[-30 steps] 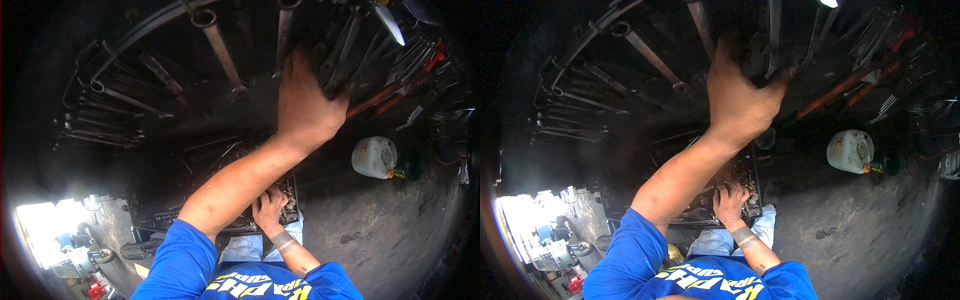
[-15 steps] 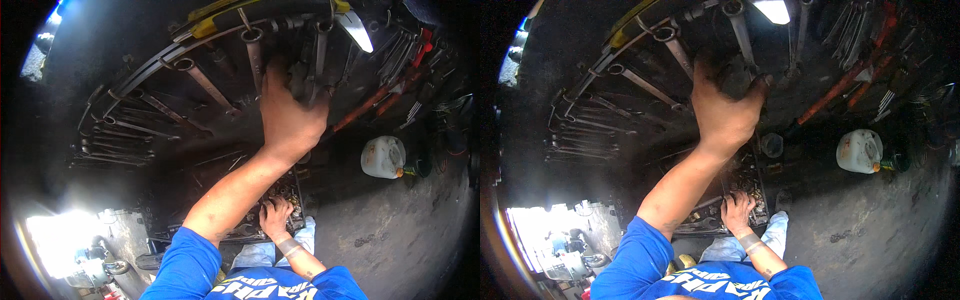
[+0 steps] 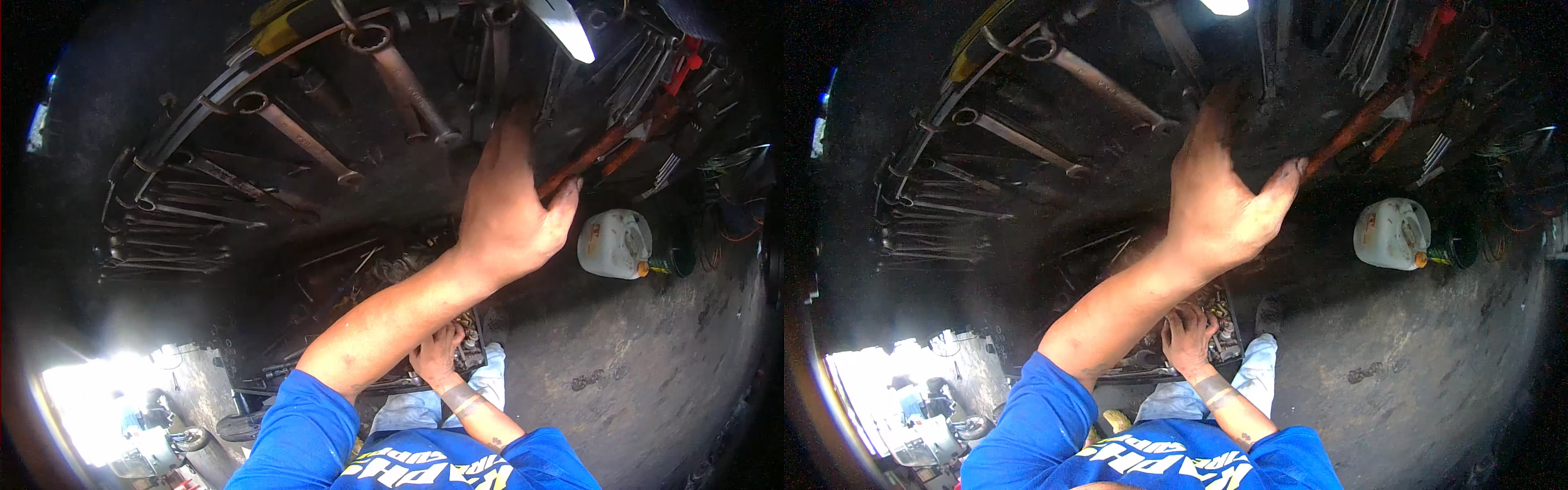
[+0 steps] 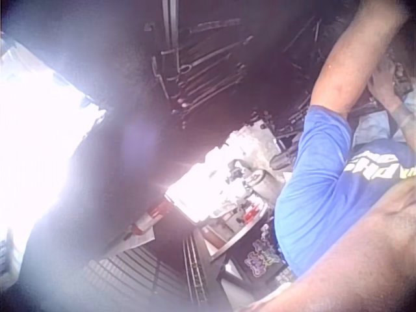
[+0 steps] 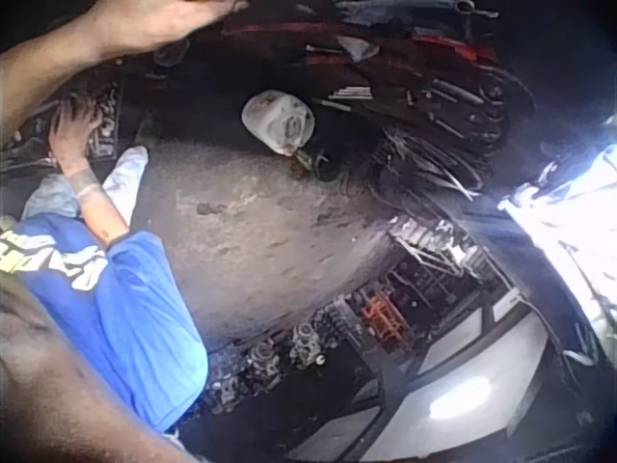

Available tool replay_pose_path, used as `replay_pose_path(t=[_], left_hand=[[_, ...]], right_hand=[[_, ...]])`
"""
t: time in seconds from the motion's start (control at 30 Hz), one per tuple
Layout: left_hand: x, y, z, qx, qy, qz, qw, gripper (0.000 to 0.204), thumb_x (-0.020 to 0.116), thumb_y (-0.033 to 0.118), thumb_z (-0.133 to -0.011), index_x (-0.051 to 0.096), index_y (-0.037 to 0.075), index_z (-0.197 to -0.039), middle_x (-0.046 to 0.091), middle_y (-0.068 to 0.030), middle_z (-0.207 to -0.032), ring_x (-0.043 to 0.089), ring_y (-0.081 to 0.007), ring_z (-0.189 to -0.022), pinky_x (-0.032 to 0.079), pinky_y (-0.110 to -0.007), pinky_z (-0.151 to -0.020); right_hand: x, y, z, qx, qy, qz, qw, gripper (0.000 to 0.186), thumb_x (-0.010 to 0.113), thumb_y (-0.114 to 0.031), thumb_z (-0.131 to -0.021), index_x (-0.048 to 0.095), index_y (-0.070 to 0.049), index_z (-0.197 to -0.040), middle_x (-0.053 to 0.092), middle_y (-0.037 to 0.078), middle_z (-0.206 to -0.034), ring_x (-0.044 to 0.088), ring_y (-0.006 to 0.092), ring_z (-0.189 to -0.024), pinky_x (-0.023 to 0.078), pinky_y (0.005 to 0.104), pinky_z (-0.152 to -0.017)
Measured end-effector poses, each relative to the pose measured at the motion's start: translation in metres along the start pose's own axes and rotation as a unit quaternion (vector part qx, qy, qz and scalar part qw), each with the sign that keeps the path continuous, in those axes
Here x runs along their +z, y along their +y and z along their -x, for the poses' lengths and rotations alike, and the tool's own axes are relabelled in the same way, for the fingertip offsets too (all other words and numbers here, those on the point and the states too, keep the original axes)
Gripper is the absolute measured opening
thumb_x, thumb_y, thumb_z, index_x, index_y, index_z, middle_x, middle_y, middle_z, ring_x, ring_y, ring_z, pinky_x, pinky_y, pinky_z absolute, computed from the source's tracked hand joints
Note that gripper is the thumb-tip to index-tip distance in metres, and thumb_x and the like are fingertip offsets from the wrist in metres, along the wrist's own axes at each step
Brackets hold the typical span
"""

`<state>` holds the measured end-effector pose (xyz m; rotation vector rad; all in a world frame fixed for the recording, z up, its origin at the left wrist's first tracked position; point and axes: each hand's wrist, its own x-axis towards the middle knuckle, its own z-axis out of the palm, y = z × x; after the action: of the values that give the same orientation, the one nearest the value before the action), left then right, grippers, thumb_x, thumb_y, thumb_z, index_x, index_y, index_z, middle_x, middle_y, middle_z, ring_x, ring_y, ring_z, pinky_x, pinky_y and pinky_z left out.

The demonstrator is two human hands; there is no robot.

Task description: The recorder is repairing or adjusting the frame and engine components of a motor scooter.

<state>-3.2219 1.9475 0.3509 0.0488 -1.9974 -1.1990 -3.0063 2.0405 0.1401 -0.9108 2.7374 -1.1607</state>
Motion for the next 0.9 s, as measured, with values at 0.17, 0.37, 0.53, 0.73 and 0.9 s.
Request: replay_pose_path(t=[0.17,0.37,0.53,0.73,0.9], left_hand=[[0.010,0.005,-0.016,-0.090,-0.012,0.018,0.996,0.052,0.071,0.011,-0.076,0.049,-0.002,-0.122,0.062,-0.0240,-0.113,0.063,-0.0341,-0.106,0.049,-0.039,-0.091],[0.015,0.001,-0.016,-0.150,-0.048,0.037,0.987,0.045,0.068,0.003,-0.079,0.050,-0.003,-0.120,0.065,-0.0186,-0.107,0.064,-0.0257,-0.102,0.050,-0.034,-0.088],[0.018,-0.010,-0.014,-0.156,-0.052,0.139,0.977,0.041,0.067,-0.002,-0.080,0.053,-0.003,-0.118,0.067,-0.0136,-0.104,0.064,-0.0199,-0.097,0.050,-0.031,-0.086],[0.013,-0.010,-0.013,-0.184,-0.085,0.225,0.953,0.034,0.068,-0.003,-0.080,0.059,-0.003,-0.113,0.067,-0.0115,-0.106,0.063,-0.0182,-0.096,0.049,-0.030,-0.088],[0.018,0.000,-0.016,-0.212,-0.091,0.175,0.957,0.036,0.072,0.000,-0.078,0.060,-0.002,-0.112,0.067,-0.0100,-0.106,0.063,-0.0168,-0.096,0.049,-0.030,-0.089]], right_hand=[[-0.003,-0.003,-0.002,0.002,-0.002,-0.011,1.000,0.040,0.070,-0.011,-0.072,0.057,-0.013,-0.109,0.051,0.009,-0.115,0.046,0.0291,-0.115,0.027,0.0517,-0.095],[-0.004,0.001,-0.002,0.002,0.001,-0.006,1.000,0.040,0.069,-0.011,-0.072,0.056,-0.012,-0.110,0.052,0.009,-0.115,0.047,0.0287,-0.114,0.027,0.0517,-0.095],[-0.003,0.000,-0.003,0.000,0.002,-0.015,1.000,0.039,0.069,-0.011,-0.072,0.057,-0.011,-0.109,0.053,0.010,-0.115,0.047,0.0288,-0.114,0.027,0.0516,-0.095],[-0.001,0.003,-0.001,0.001,0.000,-0.016,1.000,0.036,0.069,-0.011,-0.072,0.057,-0.010,-0.106,0.053,0.010,-0.115,0.047,0.0289,-0.115,0.028,0.0515,-0.094],[0.000,0.008,0.001,0.004,0.007,-0.010,1.000,0.034,0.069,-0.012,-0.073,0.057,-0.009,-0.105,0.053,0.010,-0.114,0.046,0.0292,-0.116,0.028,0.0514,-0.094]])
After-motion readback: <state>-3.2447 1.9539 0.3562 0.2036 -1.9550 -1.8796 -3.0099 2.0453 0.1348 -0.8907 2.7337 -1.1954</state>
